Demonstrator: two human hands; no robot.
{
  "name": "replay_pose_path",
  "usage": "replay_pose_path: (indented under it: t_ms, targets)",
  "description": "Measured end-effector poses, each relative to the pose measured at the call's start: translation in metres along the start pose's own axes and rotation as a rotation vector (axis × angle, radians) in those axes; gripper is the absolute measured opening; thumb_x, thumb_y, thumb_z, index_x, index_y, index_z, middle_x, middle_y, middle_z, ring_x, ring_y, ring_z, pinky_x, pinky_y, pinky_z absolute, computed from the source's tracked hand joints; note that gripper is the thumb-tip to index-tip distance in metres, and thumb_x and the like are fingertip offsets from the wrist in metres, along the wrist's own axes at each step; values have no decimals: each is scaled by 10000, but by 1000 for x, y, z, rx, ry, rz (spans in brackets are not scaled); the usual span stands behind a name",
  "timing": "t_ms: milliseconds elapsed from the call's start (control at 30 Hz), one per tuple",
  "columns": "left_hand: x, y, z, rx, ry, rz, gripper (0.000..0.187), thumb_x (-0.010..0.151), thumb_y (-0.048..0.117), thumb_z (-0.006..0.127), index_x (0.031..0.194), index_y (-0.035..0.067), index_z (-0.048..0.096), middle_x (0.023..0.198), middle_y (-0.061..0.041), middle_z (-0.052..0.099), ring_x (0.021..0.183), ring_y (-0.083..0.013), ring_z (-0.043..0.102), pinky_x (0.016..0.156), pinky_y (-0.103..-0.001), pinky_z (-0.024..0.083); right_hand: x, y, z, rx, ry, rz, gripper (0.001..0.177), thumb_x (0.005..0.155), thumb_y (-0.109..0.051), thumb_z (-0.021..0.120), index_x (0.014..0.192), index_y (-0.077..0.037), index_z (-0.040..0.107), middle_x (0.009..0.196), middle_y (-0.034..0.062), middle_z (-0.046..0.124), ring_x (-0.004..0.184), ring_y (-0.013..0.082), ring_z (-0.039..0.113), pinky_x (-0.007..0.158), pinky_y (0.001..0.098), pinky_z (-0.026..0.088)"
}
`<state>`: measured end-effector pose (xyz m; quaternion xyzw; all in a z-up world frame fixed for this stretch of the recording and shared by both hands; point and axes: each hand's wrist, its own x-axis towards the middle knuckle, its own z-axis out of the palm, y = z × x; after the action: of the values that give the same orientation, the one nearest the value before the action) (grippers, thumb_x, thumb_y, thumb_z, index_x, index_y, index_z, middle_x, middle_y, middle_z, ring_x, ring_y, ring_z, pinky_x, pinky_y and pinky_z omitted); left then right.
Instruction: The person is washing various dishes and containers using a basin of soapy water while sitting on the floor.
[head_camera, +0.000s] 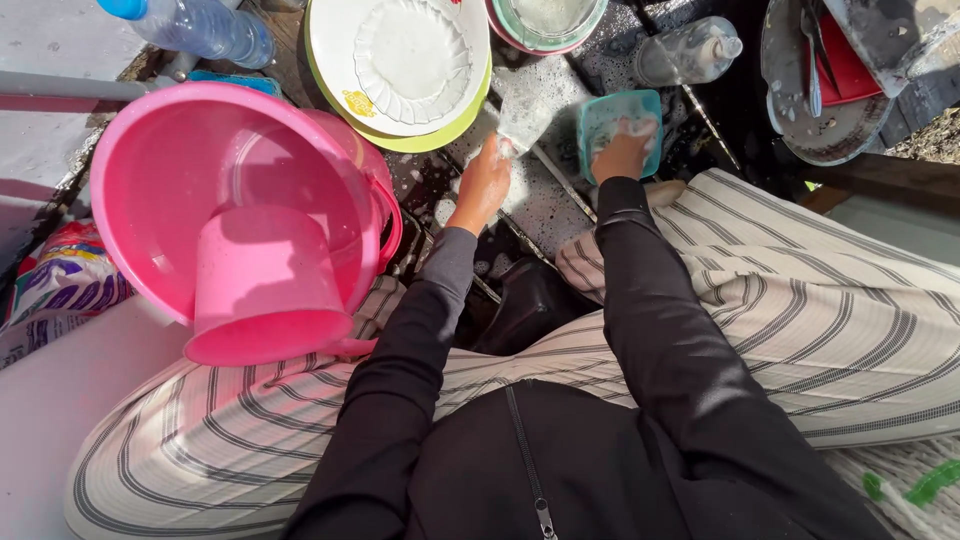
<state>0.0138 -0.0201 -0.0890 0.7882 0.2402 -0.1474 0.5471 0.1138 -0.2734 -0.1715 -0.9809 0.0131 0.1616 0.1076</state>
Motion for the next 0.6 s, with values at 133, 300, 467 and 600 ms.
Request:
replay_pose_path:
  t_ms: [133, 300, 467, 600]
  targets:
    - [49, -56, 63, 88, -12, 176, 458, 997, 154, 559, 1412, 35, 408, 1222, -261, 681, 1084, -463, 658, 876, -519, 520, 0, 22, -19, 263, 221, 265, 520, 928, -174, 754, 1346, 41, 533, 1206, 198, 643, 1163, 360, 652, 1174, 486, 388]
    - [86, -71, 97, 237, 22, 180, 429, 994, 173, 554, 1362, -11, 433, 1207, -247, 700, 1054, -456, 669, 854, -537, 527, -11, -66, -44, 598, 638, 95, 607, 866, -116, 805, 1381, 3, 507, 1320, 204, 594, 1237, 356, 603, 1088, 439, 472]
    - [89, -49, 88, 399, 100, -23, 438, 935, 215, 573, 1289, -11, 447, 1041, -252, 715, 919, -435, 701, 764, -556, 542, -6, -90, 11, 369, 112, -363, 640, 800, -72, 805, 1393, -64, 565, 1405, 271, 483, 1317, 465, 449, 1110, 506, 403]
    - [61, -29, 64, 342, 68, -77, 352, 949, 261, 576, 1202, 39, 473, 980, -235, 729, 878, -439, 703, 728, -562, 533, 8, -73, 30, 258, 128, -328, 645, 808, -56, 776, 1419, -69, 569, 1407, 264, 476, 1312, 488, 439, 1116, 527, 381]
